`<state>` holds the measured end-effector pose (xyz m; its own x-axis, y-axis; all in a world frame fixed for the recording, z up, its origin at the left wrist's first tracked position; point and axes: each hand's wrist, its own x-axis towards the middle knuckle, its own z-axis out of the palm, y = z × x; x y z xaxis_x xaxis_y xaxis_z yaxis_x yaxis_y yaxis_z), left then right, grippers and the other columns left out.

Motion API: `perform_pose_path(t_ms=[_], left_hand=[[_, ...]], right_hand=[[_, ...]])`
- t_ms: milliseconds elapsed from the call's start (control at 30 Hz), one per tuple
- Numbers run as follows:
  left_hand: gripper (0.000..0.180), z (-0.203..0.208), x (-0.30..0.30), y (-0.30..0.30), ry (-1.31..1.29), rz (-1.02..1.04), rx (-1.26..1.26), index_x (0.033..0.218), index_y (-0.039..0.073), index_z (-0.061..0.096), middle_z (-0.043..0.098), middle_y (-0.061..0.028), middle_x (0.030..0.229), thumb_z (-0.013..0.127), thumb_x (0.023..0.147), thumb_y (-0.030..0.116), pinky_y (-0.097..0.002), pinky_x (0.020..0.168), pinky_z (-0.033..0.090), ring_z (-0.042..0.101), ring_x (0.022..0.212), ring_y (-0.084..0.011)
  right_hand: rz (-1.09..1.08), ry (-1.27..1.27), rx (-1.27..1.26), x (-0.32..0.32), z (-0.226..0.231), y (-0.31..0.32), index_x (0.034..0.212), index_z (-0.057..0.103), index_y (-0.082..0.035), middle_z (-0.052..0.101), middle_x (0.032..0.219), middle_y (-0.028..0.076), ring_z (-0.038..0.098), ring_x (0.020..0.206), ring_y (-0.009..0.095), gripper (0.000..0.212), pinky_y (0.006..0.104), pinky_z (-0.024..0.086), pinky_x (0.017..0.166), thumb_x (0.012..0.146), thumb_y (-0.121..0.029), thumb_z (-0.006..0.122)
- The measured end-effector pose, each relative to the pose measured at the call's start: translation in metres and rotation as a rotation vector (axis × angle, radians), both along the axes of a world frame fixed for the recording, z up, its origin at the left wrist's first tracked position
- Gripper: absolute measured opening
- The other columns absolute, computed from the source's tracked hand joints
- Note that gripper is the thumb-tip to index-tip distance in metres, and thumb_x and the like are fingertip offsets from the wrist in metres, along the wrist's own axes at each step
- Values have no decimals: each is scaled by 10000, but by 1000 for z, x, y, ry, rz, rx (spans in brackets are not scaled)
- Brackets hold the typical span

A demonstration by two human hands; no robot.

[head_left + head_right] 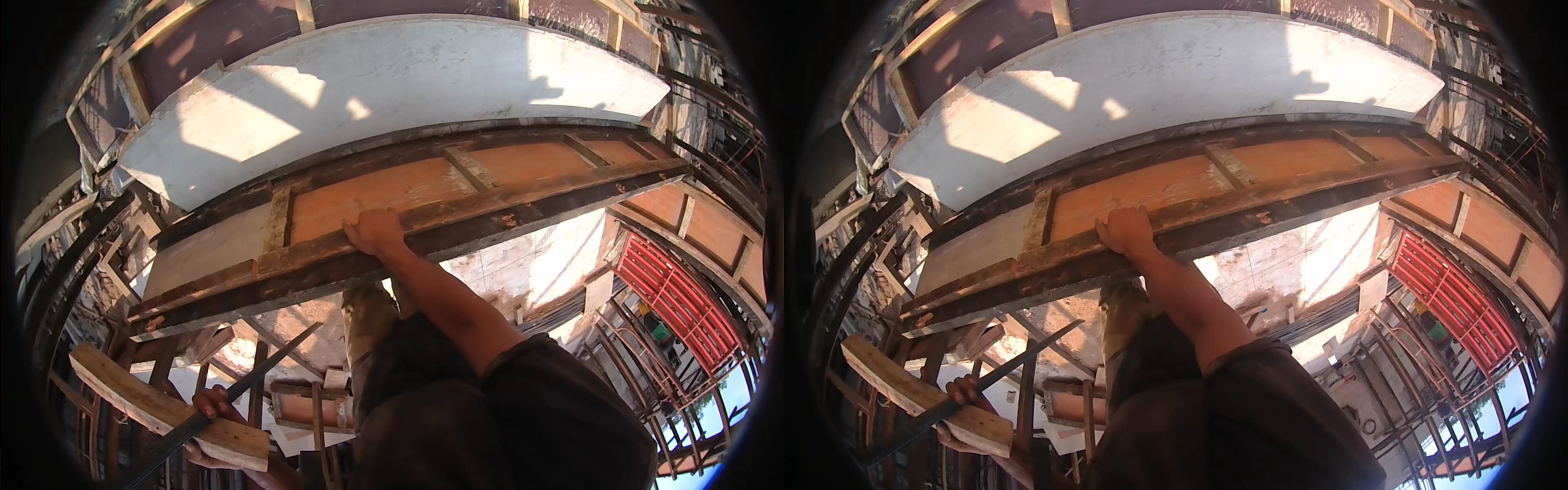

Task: The person uses a crowbar and a hammer to pry apart and remove wooden formwork from a concrete structure at a construction site.

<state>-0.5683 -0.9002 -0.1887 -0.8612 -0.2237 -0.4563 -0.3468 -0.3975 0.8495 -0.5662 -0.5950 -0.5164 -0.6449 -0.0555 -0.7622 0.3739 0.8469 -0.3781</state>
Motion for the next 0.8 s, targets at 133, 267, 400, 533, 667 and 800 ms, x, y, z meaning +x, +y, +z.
perform_pose_path(t_ms=[133,267,400,533,667,800], left_hand=[[917,-1,-17,17,24,102,-43,1548,-25,165,521,-113,838,499,878,505,-412,860,317,471,772,-223],[869,8,-41,20,78,96,68,1522,-8,232,570,-134,861,548,873,474,-421,877,326,494,782,-244],[827,24,-49,24,134,152,82,1480,-37,285,583,-121,857,538,893,489,-434,906,324,520,809,-254],[794,36,-63,25,122,172,79,1459,-68,284,587,-108,876,501,935,487,-445,936,310,528,824,-253],[742,50,-66,20,152,162,143,1440,-66,315,584,-101,908,490,950,463,-443,946,305,528,843,-249],[686,71,-72,10,144,167,255,1407,-58,353,569,-84,932,479,962,448,-438,963,301,521,863,-246]], right_hand=[[-44,95,59,-4,-5,-1,877,736,15,708,869,247,686,872,400,570,538,433,939,903,-515,528],[52,-24,76,-10,0,-2,937,719,18,704,890,246,685,903,398,566,514,491,873,907,-515,534],[46,71,17,-15,3,-4,1035,693,12,701,948,245,679,923,402,581,499,504,864,902,-532,538],[15,58,-19,-13,8,1,1092,676,-5,700,998,231,663,967,407,604,505,485,908,901,-561,538],[-9,-45,-122,-24,35,4,1166,652,-10,684,1067,232,640,1046,387,617,495,468,950,934,-566,517],[-160,232,-638,-34,108,-17,1268,589,-21,615,1227,225,594,1139,368,576,472,451,980,977,-511,506]])
